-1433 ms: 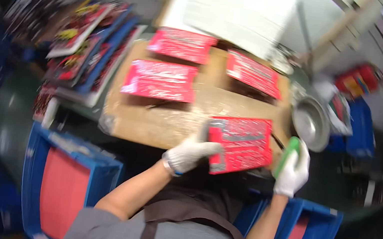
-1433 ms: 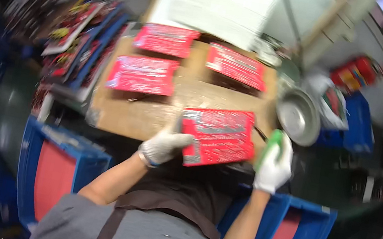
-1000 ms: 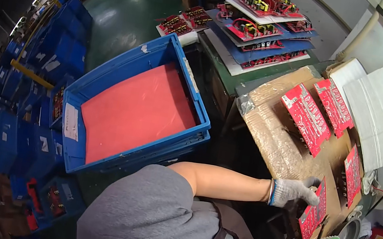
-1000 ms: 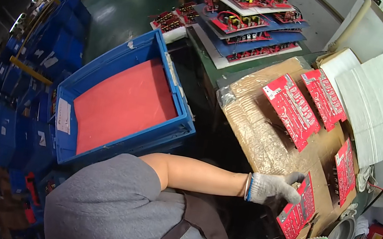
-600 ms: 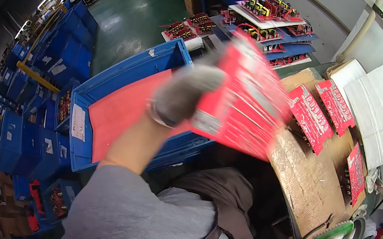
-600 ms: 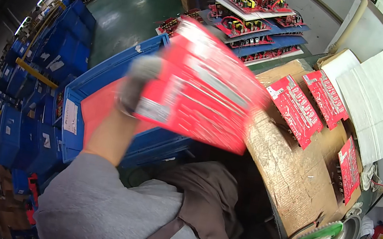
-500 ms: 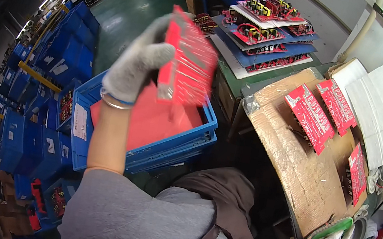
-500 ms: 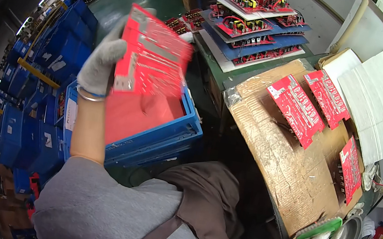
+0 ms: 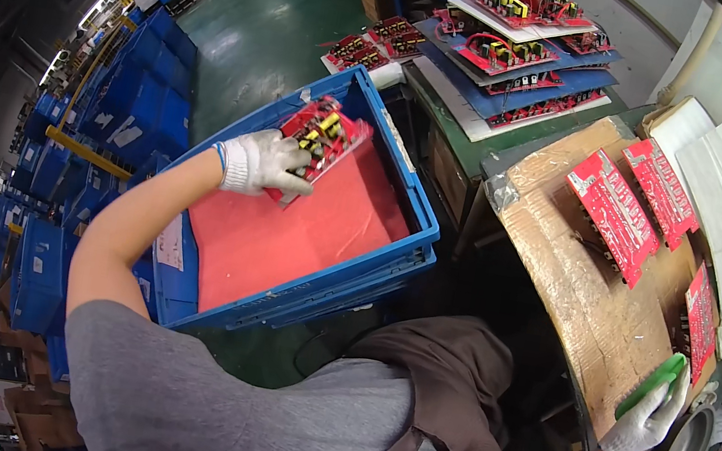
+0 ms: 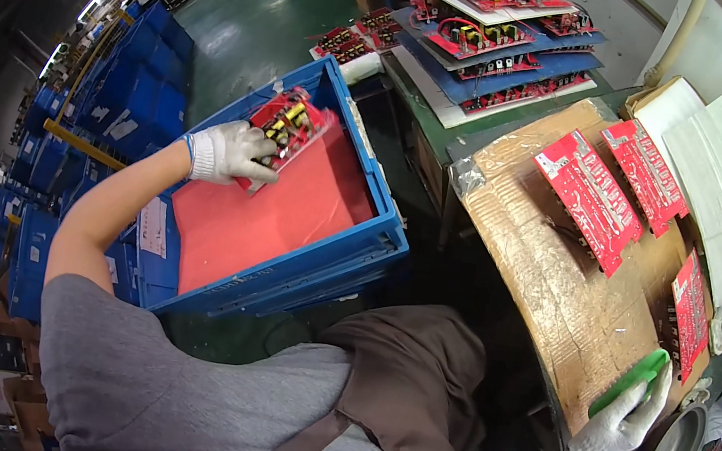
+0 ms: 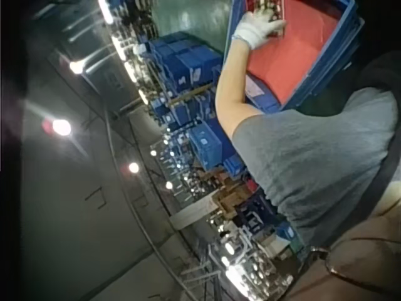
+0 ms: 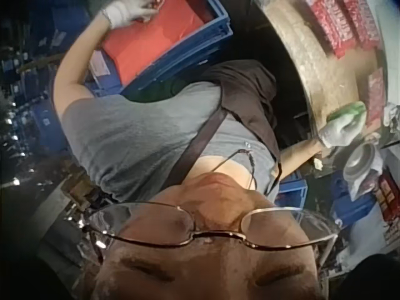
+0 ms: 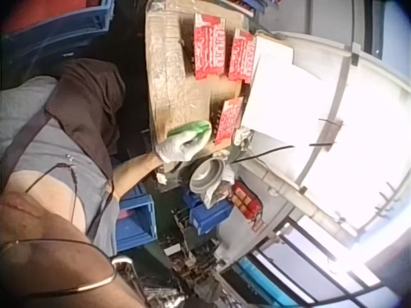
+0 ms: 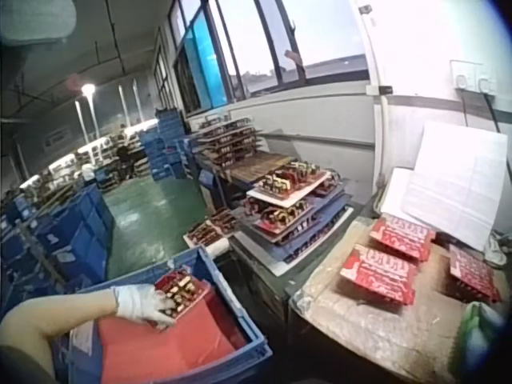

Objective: Cleaning and inspecting printed circuit boards using a brush and pliers at a workbench.

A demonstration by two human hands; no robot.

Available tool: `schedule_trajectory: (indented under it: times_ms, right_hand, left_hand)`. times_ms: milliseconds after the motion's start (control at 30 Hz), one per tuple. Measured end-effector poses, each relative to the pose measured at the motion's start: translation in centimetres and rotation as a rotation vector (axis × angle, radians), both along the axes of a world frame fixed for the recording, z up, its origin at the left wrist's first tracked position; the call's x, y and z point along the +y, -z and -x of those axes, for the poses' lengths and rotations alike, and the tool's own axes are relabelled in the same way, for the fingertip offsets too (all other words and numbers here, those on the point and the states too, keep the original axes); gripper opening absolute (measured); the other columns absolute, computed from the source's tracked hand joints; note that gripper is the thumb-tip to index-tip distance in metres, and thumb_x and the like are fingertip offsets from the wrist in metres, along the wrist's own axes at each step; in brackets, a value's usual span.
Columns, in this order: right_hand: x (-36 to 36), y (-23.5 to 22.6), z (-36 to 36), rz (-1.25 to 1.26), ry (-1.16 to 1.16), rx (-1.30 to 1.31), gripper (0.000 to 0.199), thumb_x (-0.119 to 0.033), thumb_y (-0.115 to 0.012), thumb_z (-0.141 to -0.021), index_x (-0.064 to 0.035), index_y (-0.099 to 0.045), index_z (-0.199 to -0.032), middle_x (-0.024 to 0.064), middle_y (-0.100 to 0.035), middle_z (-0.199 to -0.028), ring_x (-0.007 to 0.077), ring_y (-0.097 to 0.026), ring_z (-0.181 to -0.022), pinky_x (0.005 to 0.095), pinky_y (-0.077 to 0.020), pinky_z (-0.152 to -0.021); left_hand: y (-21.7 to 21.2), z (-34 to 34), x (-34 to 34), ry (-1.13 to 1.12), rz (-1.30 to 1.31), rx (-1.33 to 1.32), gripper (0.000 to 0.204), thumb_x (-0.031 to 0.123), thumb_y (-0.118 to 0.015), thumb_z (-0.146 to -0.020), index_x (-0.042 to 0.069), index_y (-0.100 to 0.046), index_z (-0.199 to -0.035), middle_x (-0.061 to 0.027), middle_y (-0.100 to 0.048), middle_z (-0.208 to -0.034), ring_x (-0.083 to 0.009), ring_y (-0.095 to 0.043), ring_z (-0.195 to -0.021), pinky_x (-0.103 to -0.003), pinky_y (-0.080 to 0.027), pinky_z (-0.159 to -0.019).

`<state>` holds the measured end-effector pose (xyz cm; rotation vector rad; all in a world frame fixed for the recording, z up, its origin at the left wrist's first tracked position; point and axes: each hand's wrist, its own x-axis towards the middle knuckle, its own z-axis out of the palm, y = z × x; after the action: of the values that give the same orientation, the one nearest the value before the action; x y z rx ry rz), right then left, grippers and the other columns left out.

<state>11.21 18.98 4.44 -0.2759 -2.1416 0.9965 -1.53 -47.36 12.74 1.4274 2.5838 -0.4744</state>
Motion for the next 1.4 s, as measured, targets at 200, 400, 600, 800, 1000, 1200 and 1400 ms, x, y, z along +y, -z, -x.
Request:
schedule_trajectory:
  times_ms: [200, 400, 600, 800, 1000, 1200, 1400]
  right_hand:
    - [-0.9, -0.8, -0.2, -0.02, 0.002, 0.029, 0.039, -0.006, -0.05, -0.108, 0.0019, -0.053, -0.146, 0.0136, -0.061, -0.144, 0.0206, -0.058, -0.131, 0.0329, -0.0408, -0.114]
    - [-0.6, -1.5, -2.7, 0.023, 0.073, 0.032, 0.039, -0.005, -0.053, -0.107, 0.0015, -0.055, -0.145, 0.0127, -0.062, -0.144, 0.0194, -0.059, -0.13, 0.032, -0.0428, -0.112]
    - [-0.4, -1.2, -3.0, -0.031, 0.184, 0.027, 0.035, -0.004, -0.058, -0.104, 0.0003, -0.062, -0.138, 0.0127, -0.069, -0.131, 0.0181, -0.066, -0.115, 0.0305, -0.0509, -0.101]
    - [2.1, -2.3, -4.2, 0.026, 0.337, 0.02, 0.04, -0.005, -0.058, -0.1, 0.0031, -0.055, -0.139, 0.0116, -0.066, -0.123, 0.0169, -0.063, -0.107, 0.0315, -0.0494, -0.098]
    - [9.0, -3.9, -7.2, 0.075, 0.46, -0.075, 0.042, -0.006, -0.057, -0.098, 0.0019, -0.055, -0.139, 0.0137, -0.065, -0.129, 0.0206, -0.063, -0.118, 0.0335, -0.0475, -0.104]
    - [20.7, -4.8, -6.9, 0.006, 0.591, -0.273, 0.041, -0.013, -0.059, -0.098, -0.0044, -0.061, -0.138, 0.0151, -0.069, -0.131, 0.0244, -0.065, -0.121, 0.0338, -0.0478, -0.106]
    - [26.8, 0.6, -6.1, -0.089, 0.441, -0.733, 0.046, -0.018, -0.064, -0.089, -0.0088, -0.064, -0.134, 0.0186, -0.068, -0.132, 0.0339, -0.064, -0.124, 0.0382, -0.0491, -0.107]
  left_hand:
    - [1.9, 3.5, -2.7, 0.385, 0.058, 0.028, 0.033, 0.023, -0.06, -0.088, 0.034, -0.056, -0.119, -0.0076, -0.058, -0.099, -0.0246, -0.06, -0.075, -0.039, -0.045, -0.058]
    - [6.9, 5.9, -2.7, 0.327, 0.017, -0.1, 0.039, 0.021, -0.063, -0.086, 0.031, -0.06, -0.123, -0.012, -0.062, -0.124, -0.0296, -0.064, -0.093, -0.045, -0.051, -0.078]
    - [4.8, 2.9, 0.8, -0.024, 0.339, -0.307, 0.067, 0.027, -0.081, -0.073, 0.031, -0.062, -0.137, -0.0203, -0.046, -0.153, -0.0421, -0.048, -0.137, -0.053, -0.047, -0.106]
    - [-1.9, 3.8, 16.0, -0.186, -0.077, -0.173, 0.018, 0.021, -0.07, -0.082, 0.008, -0.073, -0.095, -0.016, -0.07, -0.085, -0.0362, -0.07, -0.082, -0.049, -0.057, -0.075]
    - [-1.2, 6.0, 42.0, -0.167, -0.962, -0.811, 0.034, 0.021, -0.063, -0.098, -0.001, -0.064, -0.125, -0.0111, -0.069, -0.096, -0.0204, -0.067, -0.079, -0.033, -0.055, -0.071]
    - [6.9, 12.3, 62.4, -0.636, -1.003, -1.412, 0.043, 0.037, -0.059, -0.103, 0.006, -0.051, -0.132, -0.0075, -0.061, -0.1, -0.0217, -0.065, -0.075, -0.036, -0.058, -0.062]
    - [11.0, 12.5, 67.4, -0.75, -1.268, -1.705, 0.015, 0.014, -0.058, -0.104, 0.002, -0.062, -0.112, -0.0108, -0.071, -0.093, -0.0194, -0.069, -0.069, -0.031, -0.059, -0.053]
